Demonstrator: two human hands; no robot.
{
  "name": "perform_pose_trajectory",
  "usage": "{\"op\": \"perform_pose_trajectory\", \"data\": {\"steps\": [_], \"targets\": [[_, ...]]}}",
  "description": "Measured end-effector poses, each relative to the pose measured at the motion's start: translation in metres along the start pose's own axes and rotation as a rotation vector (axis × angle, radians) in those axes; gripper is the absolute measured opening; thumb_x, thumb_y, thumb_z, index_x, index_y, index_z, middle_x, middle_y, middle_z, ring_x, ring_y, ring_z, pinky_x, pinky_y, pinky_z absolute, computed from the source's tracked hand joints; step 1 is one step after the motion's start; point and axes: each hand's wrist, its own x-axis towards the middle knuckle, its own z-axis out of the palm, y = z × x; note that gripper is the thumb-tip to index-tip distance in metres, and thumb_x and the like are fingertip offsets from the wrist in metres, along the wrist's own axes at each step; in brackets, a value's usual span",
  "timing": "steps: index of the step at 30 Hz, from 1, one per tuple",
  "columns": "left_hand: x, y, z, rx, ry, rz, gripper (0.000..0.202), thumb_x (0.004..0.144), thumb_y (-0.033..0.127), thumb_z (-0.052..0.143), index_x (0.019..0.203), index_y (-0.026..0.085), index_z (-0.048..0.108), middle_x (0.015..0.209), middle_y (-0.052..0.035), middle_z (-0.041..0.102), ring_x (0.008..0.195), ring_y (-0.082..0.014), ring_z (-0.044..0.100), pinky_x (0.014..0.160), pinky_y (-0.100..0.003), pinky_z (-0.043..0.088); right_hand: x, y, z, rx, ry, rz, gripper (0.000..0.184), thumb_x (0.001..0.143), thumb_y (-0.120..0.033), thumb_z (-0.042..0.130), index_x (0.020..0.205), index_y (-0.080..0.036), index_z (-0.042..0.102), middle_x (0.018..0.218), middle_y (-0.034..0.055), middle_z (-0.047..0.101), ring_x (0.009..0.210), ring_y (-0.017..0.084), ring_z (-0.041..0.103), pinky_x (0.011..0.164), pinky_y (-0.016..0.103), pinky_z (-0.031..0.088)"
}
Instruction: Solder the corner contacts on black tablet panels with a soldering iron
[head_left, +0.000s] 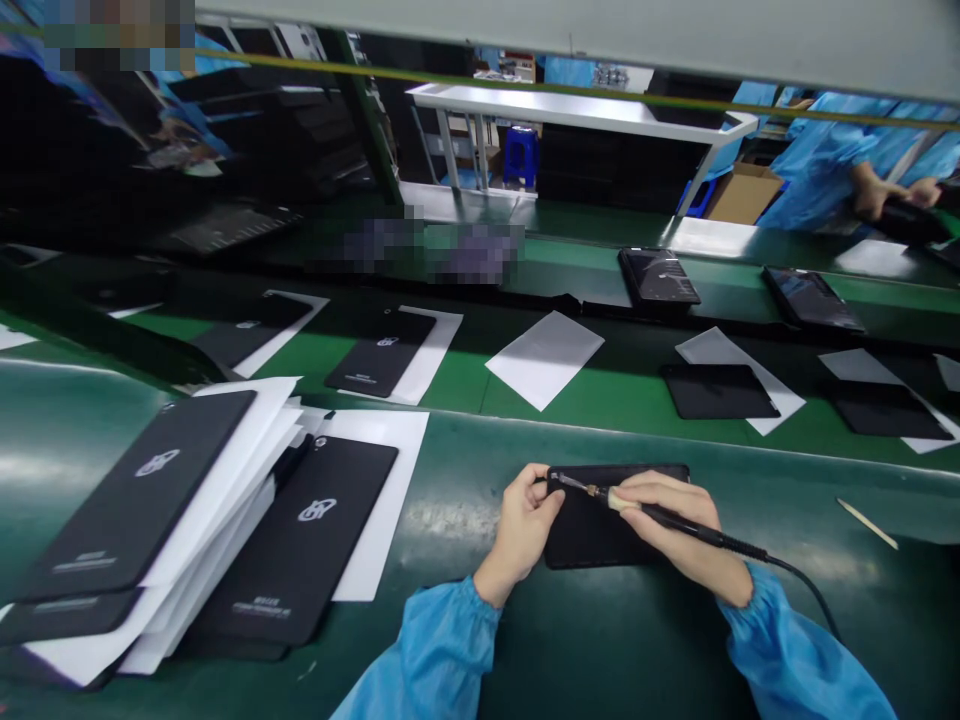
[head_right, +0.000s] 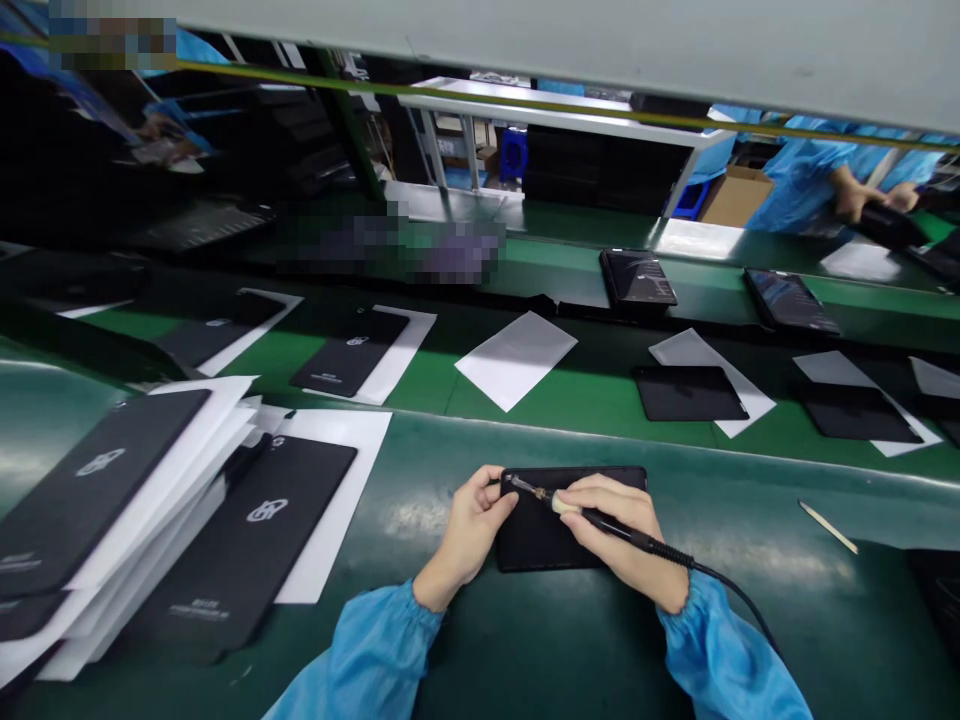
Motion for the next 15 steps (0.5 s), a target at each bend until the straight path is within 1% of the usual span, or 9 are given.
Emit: {"op": "perform_pose_trajectory", "data": {"steps": [5, 10, 12, 15], "targets": [[0.000, -0.001, 0.000, -0.008, -0.007, -0.003, 0.031, 0.074, 0.029, 0.076, 0.093, 0.018, 0.054, 0.073, -0.0015, 0.074, 0.058, -0.0135, 0.066, 0.056, -0.021, 0.050, 0.003, 0.003, 0.004, -0.006, -0.026, 0.007, 0.017, 0.090, -0.022, 0.066, 0.103, -0.023, 0.076, 0.098, 0.0061, 0.075, 0.088, 0.018, 0.072, 0.079, 0.028, 0.059], [0.001, 0.000, -0.001, 0.002, -0.008, 0.003, 0.031, 0.075, 0.029, 0.076, 0.093, 0.018, 0.054, 0.073, -0.0020, 0.074, 0.059, -0.0137, 0.066, 0.058, -0.022, 0.050, 0.003, -0.001, 0.007, -0.030, -0.025, -0.001, 0.016, 0.089, -0.022, 0.066, 0.102, -0.022, 0.075, 0.096, 0.0062, 0.075, 0.087, 0.018, 0.073, 0.078, 0.028, 0.059], [0.001, 0.001, -0.001, 0.004, 0.001, 0.007, 0.030, 0.074, 0.028, 0.076, 0.093, 0.018, 0.054, 0.074, -0.0020, 0.074, 0.060, -0.0136, 0.067, 0.058, -0.022, 0.050, -0.001, -0.003, 0.007, -0.049, 0.013, -0.019, 0.014, 0.089, -0.020, 0.066, 0.100, -0.022, 0.075, 0.092, 0.0051, 0.075, 0.084, 0.018, 0.073, 0.076, 0.027, 0.059], [0.000, 0.003, 0.001, -0.001, 0.015, 0.007, 0.030, 0.074, 0.028, 0.076, 0.092, 0.018, 0.054, 0.073, -0.0016, 0.074, 0.059, -0.0129, 0.066, 0.057, -0.021, 0.049, -0.009, -0.006, 0.010, -0.108, 0.160, -0.043, 0.011, 0.087, -0.016, 0.066, 0.094, -0.022, 0.074, 0.087, 0.0032, 0.076, 0.080, 0.017, 0.074, 0.073, 0.026, 0.059]]}}
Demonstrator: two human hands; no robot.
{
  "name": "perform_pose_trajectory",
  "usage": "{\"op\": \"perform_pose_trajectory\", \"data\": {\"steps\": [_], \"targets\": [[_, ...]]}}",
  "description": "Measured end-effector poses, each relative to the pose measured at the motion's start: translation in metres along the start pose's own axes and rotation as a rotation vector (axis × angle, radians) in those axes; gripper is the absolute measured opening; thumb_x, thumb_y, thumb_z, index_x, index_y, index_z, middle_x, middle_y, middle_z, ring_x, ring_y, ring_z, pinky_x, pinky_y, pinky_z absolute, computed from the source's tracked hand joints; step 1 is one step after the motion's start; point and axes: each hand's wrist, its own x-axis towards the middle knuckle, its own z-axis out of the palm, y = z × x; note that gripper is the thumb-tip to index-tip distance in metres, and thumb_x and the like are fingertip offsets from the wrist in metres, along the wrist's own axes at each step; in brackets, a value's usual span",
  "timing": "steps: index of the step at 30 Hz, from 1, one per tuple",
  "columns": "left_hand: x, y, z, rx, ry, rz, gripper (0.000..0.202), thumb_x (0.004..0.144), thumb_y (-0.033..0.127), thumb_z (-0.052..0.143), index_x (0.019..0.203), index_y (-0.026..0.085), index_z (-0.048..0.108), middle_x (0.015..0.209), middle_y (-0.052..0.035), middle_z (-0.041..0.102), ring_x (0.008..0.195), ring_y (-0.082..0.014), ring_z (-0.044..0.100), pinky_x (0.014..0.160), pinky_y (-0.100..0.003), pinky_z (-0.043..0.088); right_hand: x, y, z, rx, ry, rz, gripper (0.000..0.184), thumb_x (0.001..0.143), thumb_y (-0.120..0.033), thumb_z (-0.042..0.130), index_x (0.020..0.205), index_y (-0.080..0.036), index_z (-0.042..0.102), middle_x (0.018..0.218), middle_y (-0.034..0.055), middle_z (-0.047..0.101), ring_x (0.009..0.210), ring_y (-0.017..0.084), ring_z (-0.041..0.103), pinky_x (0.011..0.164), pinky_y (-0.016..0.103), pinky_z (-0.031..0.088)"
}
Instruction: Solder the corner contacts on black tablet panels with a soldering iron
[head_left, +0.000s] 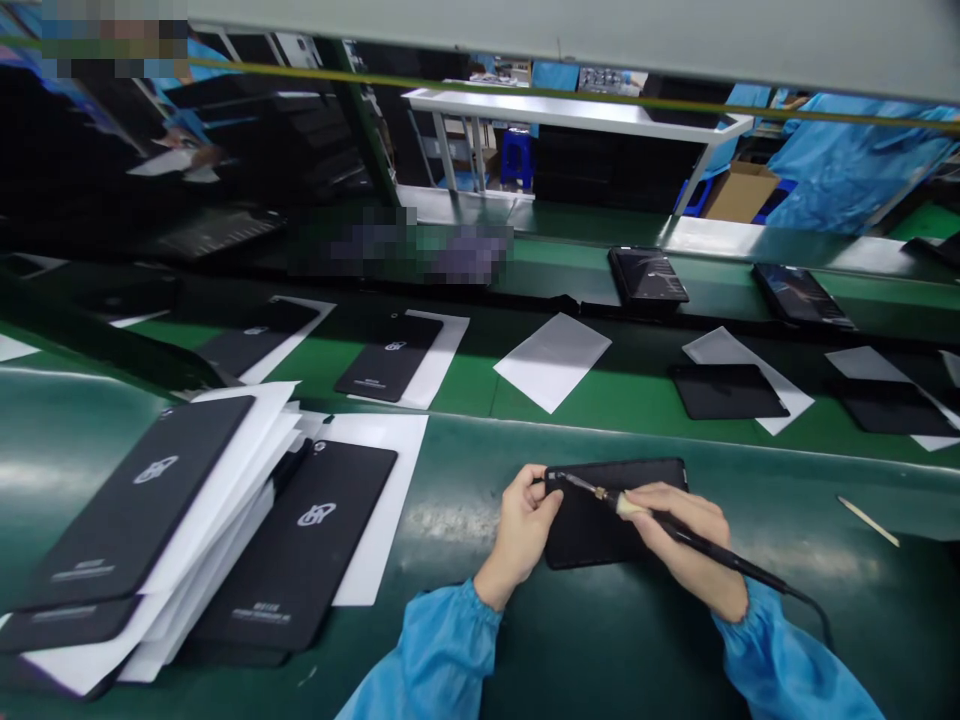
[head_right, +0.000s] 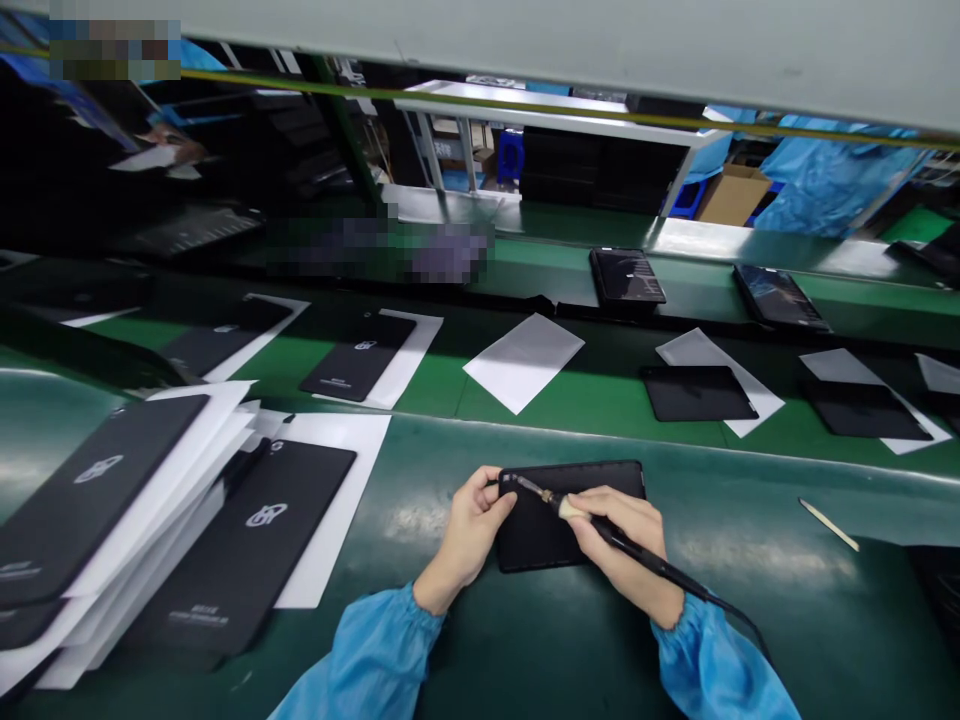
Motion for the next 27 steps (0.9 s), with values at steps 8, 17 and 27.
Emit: {"op": "perform_pose_trajectory", "data": {"steps": [8, 17, 27], "targets": [[0.000, 0.000, 0.001, 0.002, -0.001, -0.006, 0.030, 0.074, 0.028, 0.075, 0.093, 0.018, 0.053, 0.072, -0.0017, 0.074, 0.060, -0.0148, 0.068, 0.058, -0.022, 0.051, -0.009, -0.004, 0.013, -0.058, 0.110, 0.000, 0.011, 0.088, -0.016, 0.063, 0.090, -0.021, 0.073, 0.080, 0.0019, 0.076, 0.073, 0.017, 0.074, 0.068, 0.026, 0.059], [0.001, -0.002, 0.000, 0.008, 0.005, 0.003, 0.030, 0.074, 0.028, 0.076, 0.091, 0.018, 0.053, 0.075, -0.0031, 0.075, 0.063, -0.0154, 0.069, 0.060, -0.023, 0.051, -0.011, -0.004, 0.018, -0.034, 0.098, 0.034, 0.011, 0.088, -0.016, 0.064, 0.091, -0.021, 0.073, 0.082, 0.0020, 0.075, 0.074, 0.016, 0.073, 0.071, 0.026, 0.058], [0.001, 0.000, 0.001, 0.003, 0.009, 0.016, 0.031, 0.073, 0.029, 0.077, 0.091, 0.018, 0.054, 0.073, -0.0024, 0.075, 0.062, -0.0151, 0.069, 0.059, -0.022, 0.050, -0.021, 0.001, 0.026, -0.028, 0.106, 0.005, 0.012, 0.089, -0.014, 0.063, 0.093, -0.021, 0.072, 0.083, 0.0026, 0.075, 0.076, 0.016, 0.073, 0.072, 0.027, 0.059]]}}
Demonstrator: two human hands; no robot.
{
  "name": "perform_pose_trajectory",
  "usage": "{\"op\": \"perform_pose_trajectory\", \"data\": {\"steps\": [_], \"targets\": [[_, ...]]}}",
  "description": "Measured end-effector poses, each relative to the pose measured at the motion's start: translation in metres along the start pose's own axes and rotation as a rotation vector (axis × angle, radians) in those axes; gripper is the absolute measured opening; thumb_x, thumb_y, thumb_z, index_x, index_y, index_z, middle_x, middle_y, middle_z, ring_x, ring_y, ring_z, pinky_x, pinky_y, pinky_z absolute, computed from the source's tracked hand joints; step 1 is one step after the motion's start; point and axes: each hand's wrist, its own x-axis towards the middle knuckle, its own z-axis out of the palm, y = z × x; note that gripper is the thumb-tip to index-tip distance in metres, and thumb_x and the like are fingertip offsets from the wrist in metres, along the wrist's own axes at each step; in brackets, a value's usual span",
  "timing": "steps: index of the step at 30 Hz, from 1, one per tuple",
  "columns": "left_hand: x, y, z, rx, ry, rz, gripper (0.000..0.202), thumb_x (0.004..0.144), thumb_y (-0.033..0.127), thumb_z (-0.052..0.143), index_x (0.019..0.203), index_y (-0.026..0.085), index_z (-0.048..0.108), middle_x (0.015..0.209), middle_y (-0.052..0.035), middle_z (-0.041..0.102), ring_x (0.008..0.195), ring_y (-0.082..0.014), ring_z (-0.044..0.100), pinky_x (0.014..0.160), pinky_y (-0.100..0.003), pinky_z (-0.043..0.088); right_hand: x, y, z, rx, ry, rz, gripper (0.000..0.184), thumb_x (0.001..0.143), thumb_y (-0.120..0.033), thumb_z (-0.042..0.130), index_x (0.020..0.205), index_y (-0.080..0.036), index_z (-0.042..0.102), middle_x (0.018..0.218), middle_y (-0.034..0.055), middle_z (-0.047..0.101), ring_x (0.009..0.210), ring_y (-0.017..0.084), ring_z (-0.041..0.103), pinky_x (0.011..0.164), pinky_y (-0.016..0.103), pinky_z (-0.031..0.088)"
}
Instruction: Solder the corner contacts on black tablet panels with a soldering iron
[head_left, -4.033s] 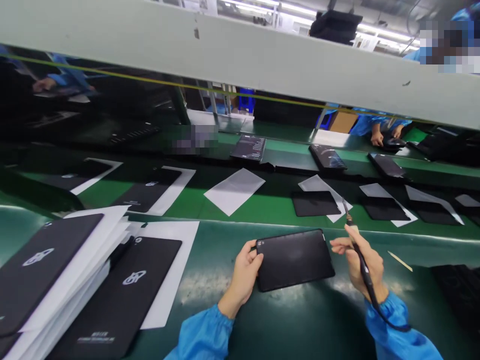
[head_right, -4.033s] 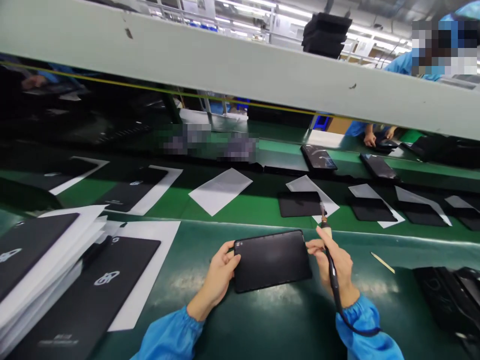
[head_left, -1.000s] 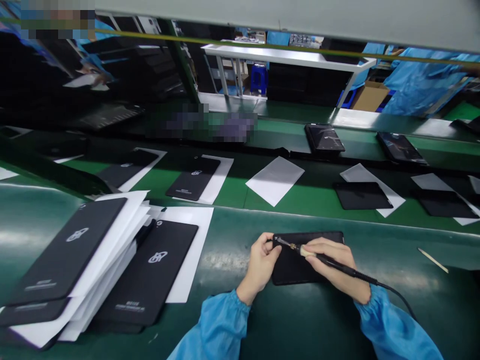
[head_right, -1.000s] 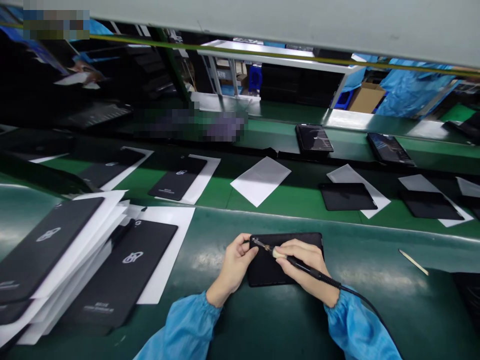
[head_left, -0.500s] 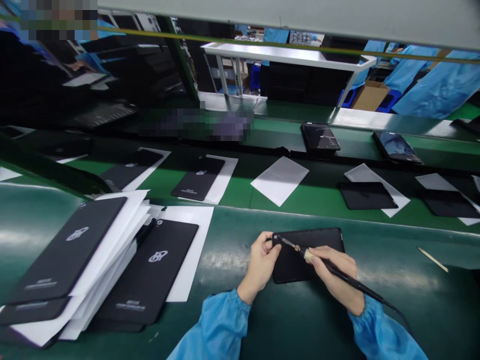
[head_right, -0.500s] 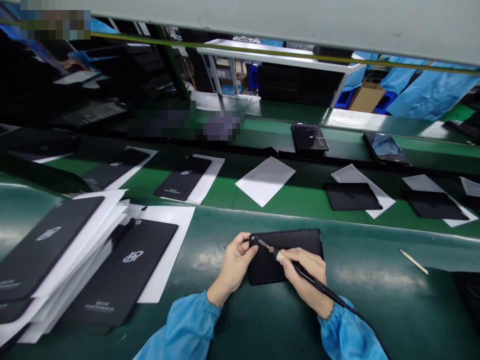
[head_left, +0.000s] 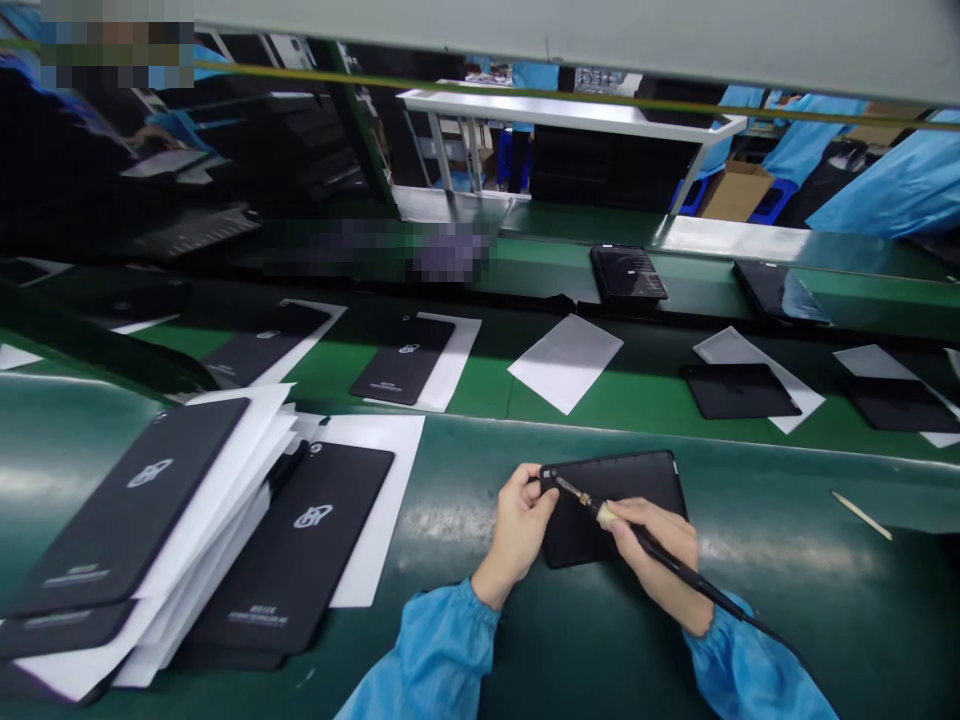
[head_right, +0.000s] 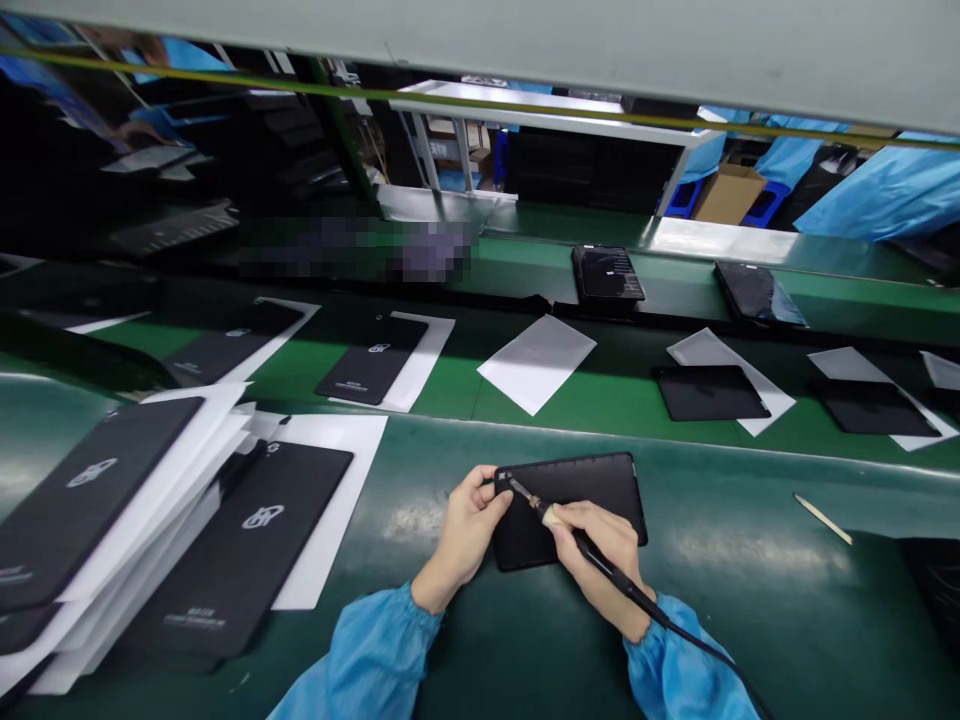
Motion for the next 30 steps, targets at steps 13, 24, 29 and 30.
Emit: {"op": "perform_pose_trajectory", "data": {"steps": [13, 24, 29, 30], "targets": [[-0.002, 0.004, 0.004, -0.027, -0.004, -0.007, 0.031, 0.074, 0.031, 0.077, 0.091, 0.019, 0.055, 0.073, 0.0001, 0.072, 0.063, -0.0150, 0.068, 0.063, -0.024, 0.052, 0.034, 0.052, -0.017, -0.373, -0.121, -0.238, 0.029, 0.095, -0.016, 0.053, 0.118, -0.025, 0.069, 0.114, 0.0093, 0.072, 0.106, 0.024, 0.068, 0.092, 0.040, 0.055], [0.000, -0.005, 0.001, -0.044, -0.082, -0.048, 0.042, 0.077, 0.049, 0.074, 0.098, 0.017, 0.055, 0.089, -0.0087, 0.074, 0.074, -0.0209, 0.072, 0.065, -0.032, 0.057, 0.142, 0.097, -0.018, -0.428, -0.093, -0.191, 0.028, 0.098, -0.021, 0.041, 0.104, -0.020, 0.068, 0.100, 0.0089, 0.068, 0.095, 0.021, 0.066, 0.089, 0.034, 0.051], [-0.003, -0.012, 0.006, 0.031, -0.115, 0.005, 0.031, 0.077, 0.037, 0.074, 0.090, 0.017, 0.055, 0.084, -0.0090, 0.075, 0.067, -0.0180, 0.071, 0.058, -0.025, 0.052, 0.188, 0.087, 0.023, -0.412, -0.045, -0.193, 0.028, 0.098, -0.028, 0.046, 0.114, -0.018, 0.066, 0.110, 0.0121, 0.070, 0.106, 0.026, 0.064, 0.097, 0.040, 0.048], [-0.004, -0.014, 0.007, 0.062, -0.118, 0.025, 0.026, 0.079, 0.034, 0.072, 0.090, 0.018, 0.055, 0.081, -0.0078, 0.074, 0.065, -0.0169, 0.070, 0.056, -0.024, 0.051, 0.188, 0.083, 0.039, -0.392, -0.082, -0.202, 0.029, 0.098, -0.026, 0.044, 0.115, -0.018, 0.066, 0.106, 0.0107, 0.071, 0.100, 0.024, 0.066, 0.094, 0.037, 0.050]]}}
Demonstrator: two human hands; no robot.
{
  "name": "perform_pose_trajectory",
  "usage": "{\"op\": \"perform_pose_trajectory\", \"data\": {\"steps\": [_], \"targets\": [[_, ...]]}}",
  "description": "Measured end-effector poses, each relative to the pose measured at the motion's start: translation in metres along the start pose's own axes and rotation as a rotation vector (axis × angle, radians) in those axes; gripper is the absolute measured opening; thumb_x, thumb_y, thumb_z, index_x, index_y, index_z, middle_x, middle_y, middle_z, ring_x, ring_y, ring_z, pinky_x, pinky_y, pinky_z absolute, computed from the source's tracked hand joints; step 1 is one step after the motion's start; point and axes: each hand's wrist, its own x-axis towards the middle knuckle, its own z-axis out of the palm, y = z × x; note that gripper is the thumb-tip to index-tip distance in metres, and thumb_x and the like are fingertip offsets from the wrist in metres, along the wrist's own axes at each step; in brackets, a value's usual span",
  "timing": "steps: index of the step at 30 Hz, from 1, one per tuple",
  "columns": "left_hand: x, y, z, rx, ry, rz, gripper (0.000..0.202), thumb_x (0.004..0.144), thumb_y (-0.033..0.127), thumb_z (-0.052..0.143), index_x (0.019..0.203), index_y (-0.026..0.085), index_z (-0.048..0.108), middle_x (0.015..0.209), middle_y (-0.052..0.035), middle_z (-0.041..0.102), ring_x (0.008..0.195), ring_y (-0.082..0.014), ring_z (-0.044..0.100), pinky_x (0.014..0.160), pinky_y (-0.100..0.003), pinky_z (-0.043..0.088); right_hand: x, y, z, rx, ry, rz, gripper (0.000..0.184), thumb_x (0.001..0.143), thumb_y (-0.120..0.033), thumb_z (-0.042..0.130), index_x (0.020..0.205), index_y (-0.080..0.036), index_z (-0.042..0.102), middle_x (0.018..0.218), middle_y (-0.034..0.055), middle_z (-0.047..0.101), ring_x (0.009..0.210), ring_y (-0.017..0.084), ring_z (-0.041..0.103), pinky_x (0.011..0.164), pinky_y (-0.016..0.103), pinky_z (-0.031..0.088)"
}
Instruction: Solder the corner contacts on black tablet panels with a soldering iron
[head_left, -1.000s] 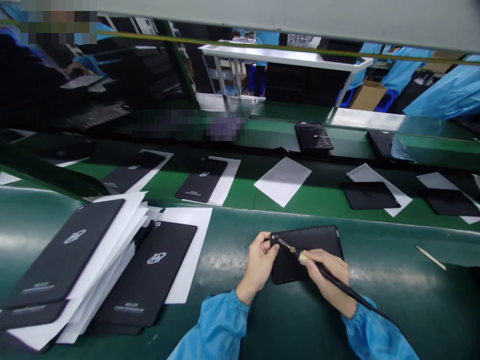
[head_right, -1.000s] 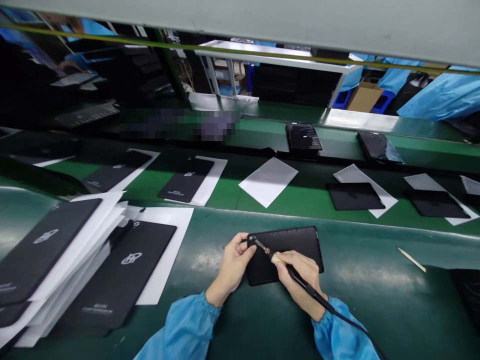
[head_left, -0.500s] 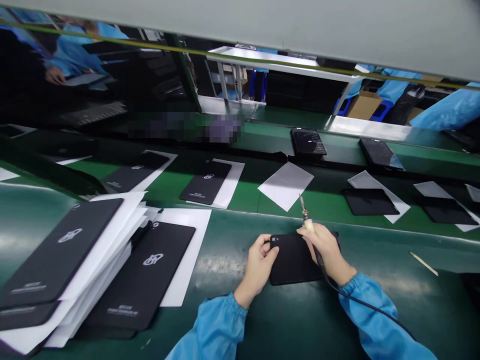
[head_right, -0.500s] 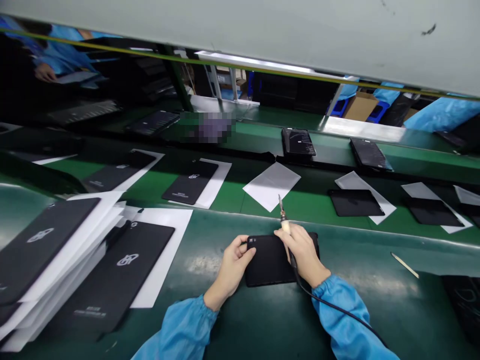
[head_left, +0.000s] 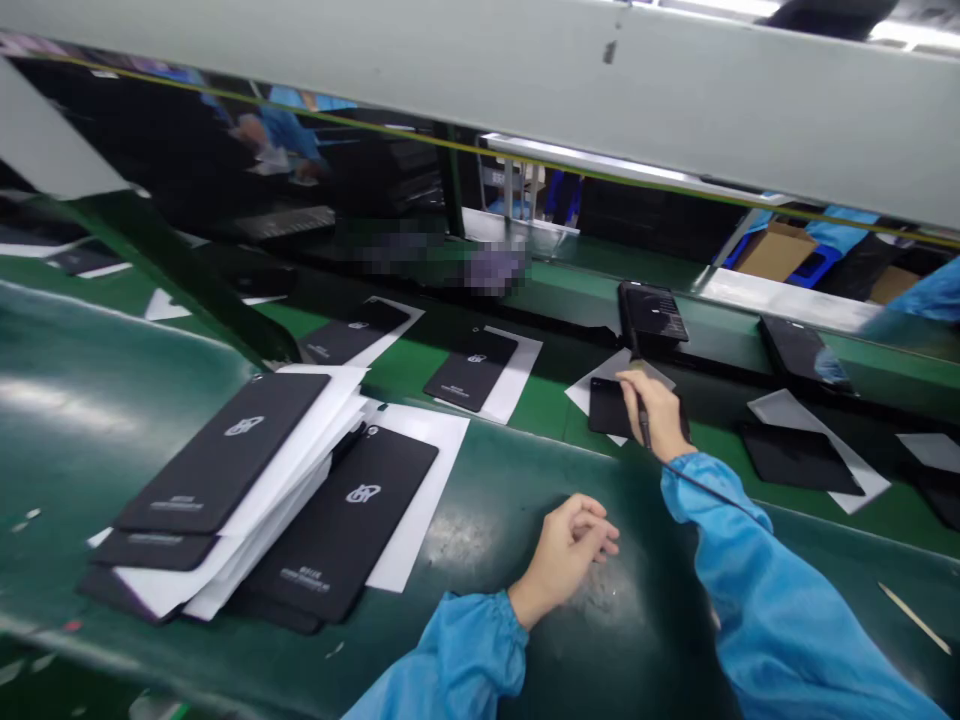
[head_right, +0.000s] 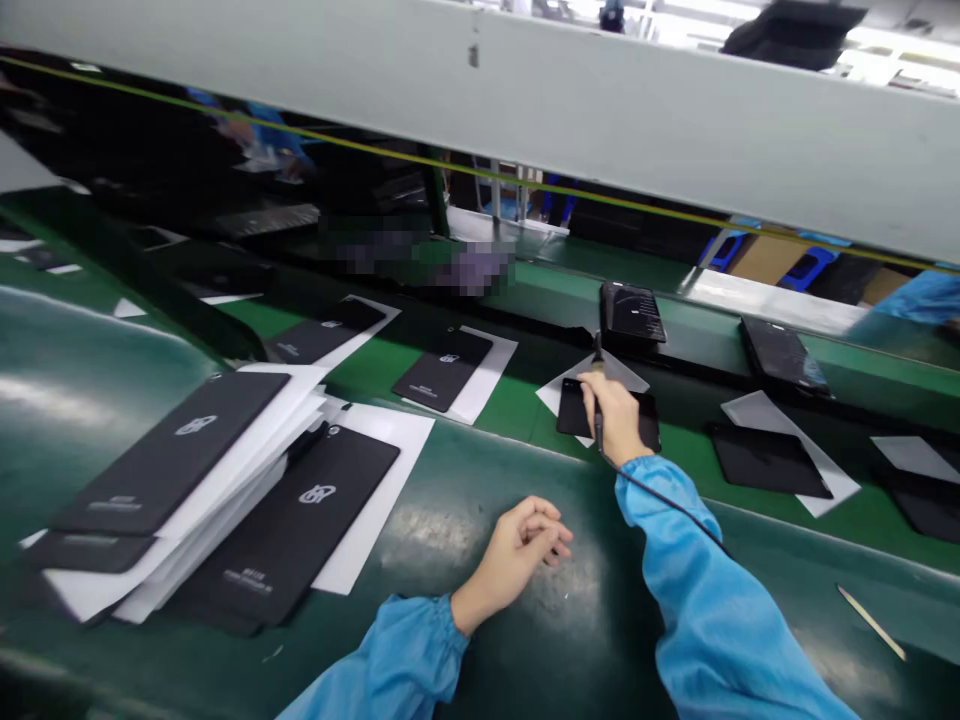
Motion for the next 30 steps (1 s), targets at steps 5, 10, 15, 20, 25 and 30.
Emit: {"op": "perform_pose_trajectory", "data": {"steps": [5, 10, 15, 20, 25, 30], "targets": [[-0.007, 0.000, 0.002, 0.162, -0.013, 0.146, 0.007, 0.085, 0.022, 0.059, 0.091, 0.018, 0.058, 0.074, -0.0048, 0.072, 0.059, -0.0152, 0.068, 0.056, -0.023, 0.049, 0.002, -0.055, 0.075, 0.098, -0.244, -0.103, 0.032, 0.093, -0.013, 0.044, 0.114, -0.020, 0.067, 0.086, 0.0039, 0.073, 0.083, 0.018, 0.070, 0.082, 0.028, 0.054], [-0.012, 0.006, -0.002, 0.208, 0.040, 0.292, 0.008, 0.088, 0.022, 0.053, 0.082, 0.020, 0.057, 0.065, -0.0018, 0.065, 0.058, -0.0164, 0.064, 0.059, -0.026, 0.049, 0.031, -0.098, 0.131, 0.118, -0.374, -0.174, 0.029, 0.092, -0.021, 0.054, 0.120, -0.022, 0.063, 0.135, 0.0105, 0.060, 0.120, 0.026, 0.058, 0.102, 0.039, 0.047], [-0.010, 0.006, -0.007, 0.201, 0.218, 0.352, 0.010, 0.087, 0.021, 0.054, 0.078, 0.021, 0.051, 0.065, 0.0003, 0.056, 0.058, -0.0146, 0.055, 0.058, -0.025, 0.042, 0.048, -0.114, 0.163, 0.108, -0.483, -0.229, 0.044, 0.085, -0.034, 0.069, 0.126, -0.022, 0.055, 0.142, 0.0155, 0.052, 0.136, 0.031, 0.043, 0.111, 0.059, 0.030], [-0.008, 0.006, -0.007, 0.232, 0.239, 0.331, 0.007, 0.087, 0.021, 0.054, 0.079, 0.020, 0.052, 0.068, -0.0013, 0.058, 0.061, -0.0149, 0.055, 0.059, -0.025, 0.041, 0.049, -0.110, 0.169, 0.065, -0.561, -0.230, 0.048, 0.086, -0.039, 0.070, 0.128, -0.021, 0.052, 0.136, 0.0182, 0.054, 0.131, 0.031, 0.047, 0.109, 0.060, 0.028], [-0.009, -0.001, -0.005, 0.241, 0.211, 0.320, 0.007, 0.089, 0.022, 0.052, 0.082, 0.020, 0.054, 0.071, -0.0023, 0.059, 0.064, -0.0153, 0.058, 0.061, -0.024, 0.043, 0.053, -0.111, 0.160, 0.008, -0.607, -0.260, 0.056, 0.082, -0.037, 0.074, 0.131, -0.021, 0.052, 0.133, 0.0172, 0.055, 0.128, 0.031, 0.048, 0.104, 0.051, 0.038], [-0.008, -0.006, -0.005, 0.268, 0.210, 0.322, 0.010, 0.088, 0.018, 0.053, 0.079, 0.020, 0.052, 0.068, -0.0008, 0.059, 0.061, -0.0141, 0.056, 0.059, -0.024, 0.041, 0.054, -0.114, 0.158, -0.068, -0.620, -0.300, 0.056, 0.084, -0.030, 0.069, 0.136, -0.019, 0.050, 0.129, 0.0174, 0.057, 0.127, 0.032, 0.047, 0.098, 0.047, 0.044]]}}
